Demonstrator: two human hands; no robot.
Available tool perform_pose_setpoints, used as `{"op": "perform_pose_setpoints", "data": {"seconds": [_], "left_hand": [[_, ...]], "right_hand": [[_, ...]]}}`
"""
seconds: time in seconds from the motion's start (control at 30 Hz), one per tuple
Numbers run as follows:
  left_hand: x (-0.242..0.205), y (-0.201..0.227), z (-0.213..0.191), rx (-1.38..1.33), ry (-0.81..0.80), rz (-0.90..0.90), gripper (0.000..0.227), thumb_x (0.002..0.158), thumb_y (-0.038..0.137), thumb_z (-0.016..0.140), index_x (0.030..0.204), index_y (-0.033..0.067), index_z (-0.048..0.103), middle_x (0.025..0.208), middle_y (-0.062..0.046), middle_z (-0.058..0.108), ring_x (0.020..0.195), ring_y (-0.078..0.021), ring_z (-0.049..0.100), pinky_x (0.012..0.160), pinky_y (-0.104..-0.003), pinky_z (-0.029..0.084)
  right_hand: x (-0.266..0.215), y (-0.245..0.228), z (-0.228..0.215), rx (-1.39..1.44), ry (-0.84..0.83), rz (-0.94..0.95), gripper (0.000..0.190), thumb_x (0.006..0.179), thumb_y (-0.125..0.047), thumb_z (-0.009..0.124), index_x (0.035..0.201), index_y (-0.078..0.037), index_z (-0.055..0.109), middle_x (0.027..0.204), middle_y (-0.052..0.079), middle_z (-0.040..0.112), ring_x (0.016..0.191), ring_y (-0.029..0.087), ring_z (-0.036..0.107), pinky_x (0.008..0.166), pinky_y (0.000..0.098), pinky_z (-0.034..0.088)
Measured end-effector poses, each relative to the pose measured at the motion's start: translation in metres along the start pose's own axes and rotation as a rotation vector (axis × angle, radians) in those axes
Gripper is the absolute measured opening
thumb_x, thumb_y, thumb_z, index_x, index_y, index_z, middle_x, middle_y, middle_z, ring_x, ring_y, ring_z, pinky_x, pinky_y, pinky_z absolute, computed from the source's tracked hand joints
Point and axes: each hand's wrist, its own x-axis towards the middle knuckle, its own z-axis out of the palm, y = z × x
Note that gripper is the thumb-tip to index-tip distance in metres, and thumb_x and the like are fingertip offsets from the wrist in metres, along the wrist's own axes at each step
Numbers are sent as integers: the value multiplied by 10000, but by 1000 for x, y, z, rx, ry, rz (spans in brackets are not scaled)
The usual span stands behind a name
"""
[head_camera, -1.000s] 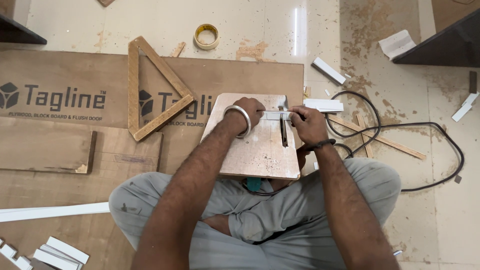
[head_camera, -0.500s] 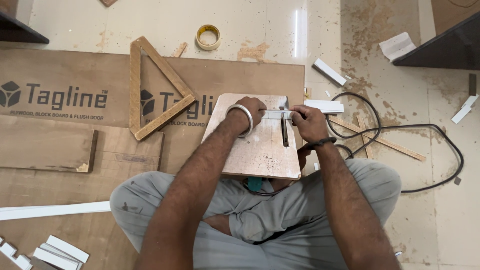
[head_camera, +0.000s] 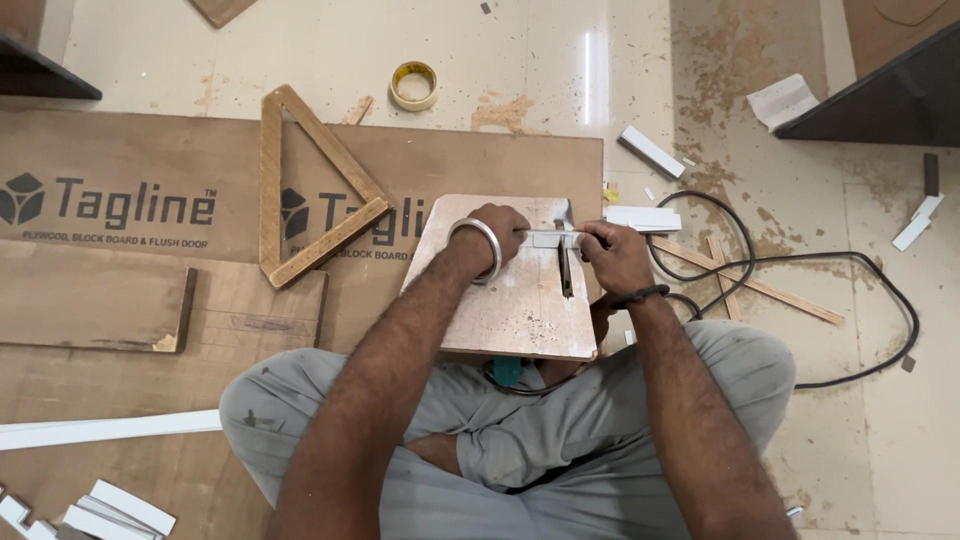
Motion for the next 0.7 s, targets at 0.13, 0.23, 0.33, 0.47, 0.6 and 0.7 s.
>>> {"op": "perform_pose_setpoints", "data": {"seconds": [0.13, 0.23, 0.33, 0.47, 0.6, 0.7], "left_hand": [[-4, 2, -2, -1, -7, -3, 274, 954, 229, 630, 1200, 213, 750, 1190, -91, 734, 1090, -297, 697, 993, -404, 541], [-11, 7, -6, 17, -14, -7, 271, 964, 232, 619, 1199, 216, 753, 1185, -99, 733, 1087, -300, 695, 992, -413, 540], [-11, 4, -5, 18, -16, 17, 269, 967, 233, 618, 1198, 202, 752, 1175, -104, 741, 1079, -304, 697, 994, -417, 538], [-9, 2, -2, 23, -11, 13, 270, 959, 237, 624, 1192, 201, 754, 1170, -104, 743, 1073, -302, 701, 985, -419, 545], [-14, 4, -4, 29, -8, 23, 269, 956, 238, 623, 1187, 206, 758, 1156, -112, 745, 1068, -311, 697, 976, -430, 543], [-18, 6, -6, 33, -10, 24, 268, 959, 243, 621, 1188, 210, 756, 1154, -115, 742, 1062, -316, 697, 969, -434, 544]], "right_hand": [[-1, 6, 1, 44, 1, -39, 218, 963, -173, 656, 1083, -22, 758, 763, 40, 742, 696, 85, 685, 662, 268, 556], [-2, 5, 0, 29, 3, -46, 227, 964, -183, 661, 1094, -24, 758, 783, 46, 756, 706, 88, 703, 666, 267, 562], [-5, 0, 0, -14, 22, -37, 238, 954, -187, 679, 1102, -20, 761, 786, 57, 757, 692, 107, 684, 653, 275, 553], [-5, 5, 1, -8, 15, -17, 244, 952, -194, 673, 1111, -30, 759, 795, 47, 765, 707, 89, 707, 667, 264, 568], [-7, 7, 0, 22, 2, -30, 242, 958, -189, 676, 1111, -22, 760, 796, 59, 763, 705, 112, 693, 663, 275, 562], [-9, 5, 0, 20, 8, -53, 242, 956, -185, 678, 1113, -18, 755, 806, 55, 766, 715, 109, 702, 669, 273, 566]]}}
